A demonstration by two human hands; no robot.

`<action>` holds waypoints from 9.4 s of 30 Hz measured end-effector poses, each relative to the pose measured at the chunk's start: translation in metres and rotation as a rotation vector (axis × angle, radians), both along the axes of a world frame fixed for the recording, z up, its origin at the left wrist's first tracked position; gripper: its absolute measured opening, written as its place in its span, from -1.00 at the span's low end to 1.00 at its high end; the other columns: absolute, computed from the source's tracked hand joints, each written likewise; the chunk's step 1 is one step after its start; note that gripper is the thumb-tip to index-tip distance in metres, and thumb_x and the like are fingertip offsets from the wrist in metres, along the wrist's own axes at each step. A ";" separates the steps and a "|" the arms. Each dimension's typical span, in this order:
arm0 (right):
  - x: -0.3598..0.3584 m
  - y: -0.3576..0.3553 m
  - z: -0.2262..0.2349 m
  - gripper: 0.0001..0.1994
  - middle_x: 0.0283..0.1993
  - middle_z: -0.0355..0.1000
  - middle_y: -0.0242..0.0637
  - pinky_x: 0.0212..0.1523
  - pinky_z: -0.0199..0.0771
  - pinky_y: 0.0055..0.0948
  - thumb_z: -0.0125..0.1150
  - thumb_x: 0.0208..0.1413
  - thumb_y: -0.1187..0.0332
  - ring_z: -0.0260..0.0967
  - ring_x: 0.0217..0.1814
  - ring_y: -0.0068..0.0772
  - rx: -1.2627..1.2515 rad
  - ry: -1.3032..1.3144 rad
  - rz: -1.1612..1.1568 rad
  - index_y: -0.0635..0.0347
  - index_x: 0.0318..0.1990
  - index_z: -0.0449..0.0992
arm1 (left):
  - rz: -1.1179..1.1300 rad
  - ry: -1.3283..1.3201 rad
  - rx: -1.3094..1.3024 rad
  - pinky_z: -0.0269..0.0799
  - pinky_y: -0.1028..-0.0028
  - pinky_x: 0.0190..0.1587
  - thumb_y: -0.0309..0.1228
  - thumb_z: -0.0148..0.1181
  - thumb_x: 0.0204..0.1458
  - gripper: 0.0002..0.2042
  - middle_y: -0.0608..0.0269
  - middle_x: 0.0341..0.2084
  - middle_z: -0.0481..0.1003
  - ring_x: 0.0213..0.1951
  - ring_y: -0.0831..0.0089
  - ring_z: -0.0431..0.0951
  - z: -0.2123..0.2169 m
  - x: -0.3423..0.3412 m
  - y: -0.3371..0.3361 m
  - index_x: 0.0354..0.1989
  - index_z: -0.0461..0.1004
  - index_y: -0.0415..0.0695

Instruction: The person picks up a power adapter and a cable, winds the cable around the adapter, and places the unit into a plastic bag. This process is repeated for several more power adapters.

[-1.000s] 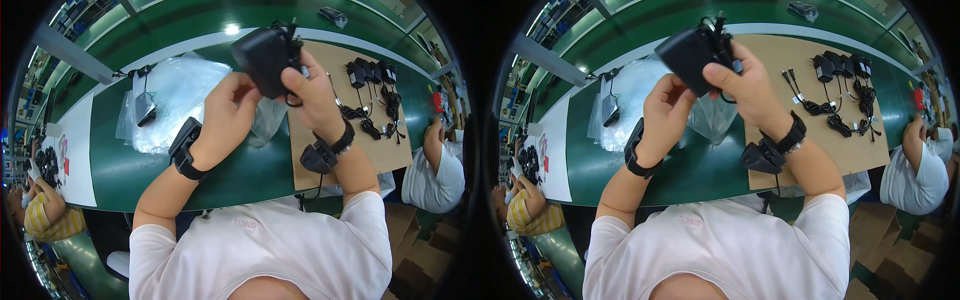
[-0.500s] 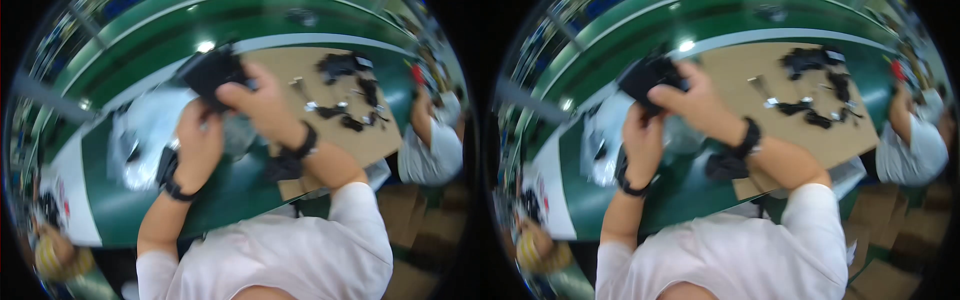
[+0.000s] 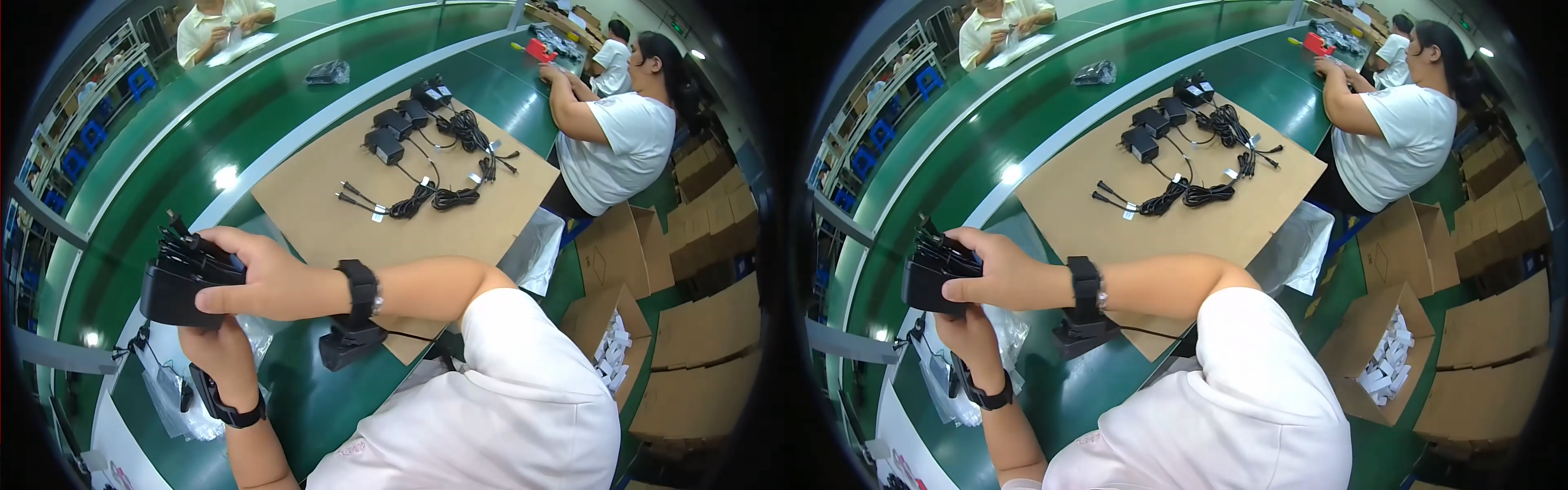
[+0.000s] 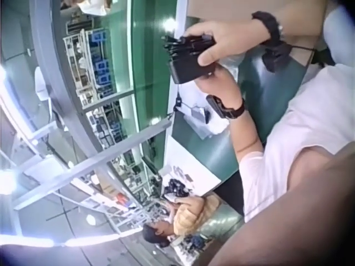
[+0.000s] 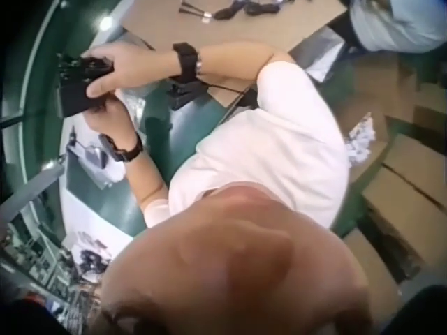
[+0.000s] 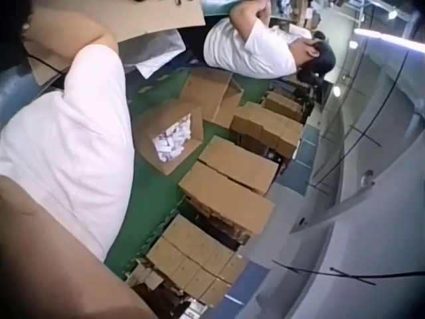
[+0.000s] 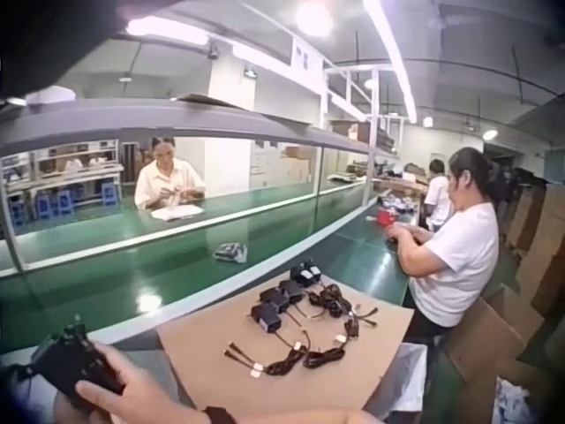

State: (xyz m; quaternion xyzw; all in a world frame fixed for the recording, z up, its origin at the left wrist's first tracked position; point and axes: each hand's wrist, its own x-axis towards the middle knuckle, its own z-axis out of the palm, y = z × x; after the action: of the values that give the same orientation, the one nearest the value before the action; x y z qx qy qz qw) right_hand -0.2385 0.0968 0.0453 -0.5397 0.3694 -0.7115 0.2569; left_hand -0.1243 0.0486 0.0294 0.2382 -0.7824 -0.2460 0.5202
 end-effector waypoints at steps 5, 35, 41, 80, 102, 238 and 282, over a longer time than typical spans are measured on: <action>-0.009 0.007 0.011 -0.37 -0.11 0.30 -0.22 -0.21 0.37 -0.58 0.29 -0.11 0.30 0.28 -0.14 -0.56 0.227 -0.289 0.119 0.37 0.09 0.14 | -0.123 0.179 0.407 0.24 0.69 -0.46 -0.49 0.02 0.06 -0.88 0.29 -0.52 0.39 -0.51 0.64 0.35 0.006 0.009 -0.015 -0.30 0.35 -0.29; -0.023 -0.019 0.001 -0.74 -0.51 0.30 -0.40 -0.61 0.14 -0.71 0.16 -0.02 0.23 0.15 -0.64 -0.70 0.617 -0.198 0.243 0.23 -0.30 0.35 | -0.083 0.001 0.202 0.33 0.43 -0.45 -0.54 0.11 -0.10 -0.96 0.12 -0.59 0.43 -0.50 0.24 0.43 0.020 0.032 -0.035 -0.46 0.42 -0.23; -0.030 -0.022 0.000 -0.75 -0.48 0.34 -0.29 -0.61 0.18 -0.65 0.02 0.10 0.23 0.13 -0.66 -0.69 0.571 -0.717 0.434 0.28 -0.29 0.34 | -0.176 -0.059 0.069 0.33 0.42 -0.45 -0.53 0.10 -0.08 -0.96 0.12 -0.59 0.41 -0.50 0.23 0.42 0.019 0.029 -0.034 -0.47 0.39 -0.23; 0.004 -0.022 -0.013 -0.61 -0.41 0.33 -0.18 -0.47 0.34 -0.40 0.19 -0.19 0.47 0.30 -0.47 -0.23 -0.008 1.145 -0.423 0.24 -0.10 0.38 | -0.195 -0.146 0.024 0.30 0.56 -0.45 -0.52 0.09 -0.05 -0.94 0.23 -0.62 0.40 -0.55 0.46 0.39 0.028 0.038 -0.031 -0.45 0.41 -0.26; -0.012 -0.025 -0.005 -0.66 -0.41 0.35 -0.36 -0.50 0.33 -0.62 0.06 0.06 0.39 0.30 -0.49 -0.62 0.486 -0.651 0.469 0.22 0.01 0.27 | -0.141 -0.316 -0.178 0.23 0.40 -0.49 -0.62 0.00 -0.03 -0.98 0.07 -0.58 0.32 -0.53 0.17 0.33 0.020 0.019 -0.001 -0.47 0.33 -0.27; 0.025 -0.055 0.001 -0.63 -0.09 0.36 -0.26 -0.08 0.35 -0.43 -0.02 0.13 0.19 0.33 -0.09 -0.45 0.332 -0.435 0.398 0.30 -0.02 0.33 | -0.533 0.525 0.612 0.30 0.48 -0.08 -0.54 0.17 -0.11 -0.65 0.25 -0.22 0.42 -0.17 0.50 0.41 0.013 0.038 -0.041 -0.09 0.31 -0.25; 0.009 -0.088 0.007 -0.52 -0.08 0.35 -0.25 -0.06 0.32 -0.51 0.17 -0.03 0.40 0.29 -0.04 -0.49 0.649 -0.083 0.620 0.31 0.07 0.23 | 0.006 0.116 0.276 0.18 0.54 -0.63 -0.37 0.06 -0.02 -0.75 0.29 -0.82 0.28 -0.70 0.61 0.26 0.007 0.064 -0.093 -0.62 0.25 -0.26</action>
State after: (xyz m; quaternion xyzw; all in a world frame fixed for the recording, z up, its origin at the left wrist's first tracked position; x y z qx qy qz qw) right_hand -0.2297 0.0091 0.0523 -0.4874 0.3838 -0.4694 0.6284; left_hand -0.0601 -0.0446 0.0363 0.2951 -0.7092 -0.3630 0.5275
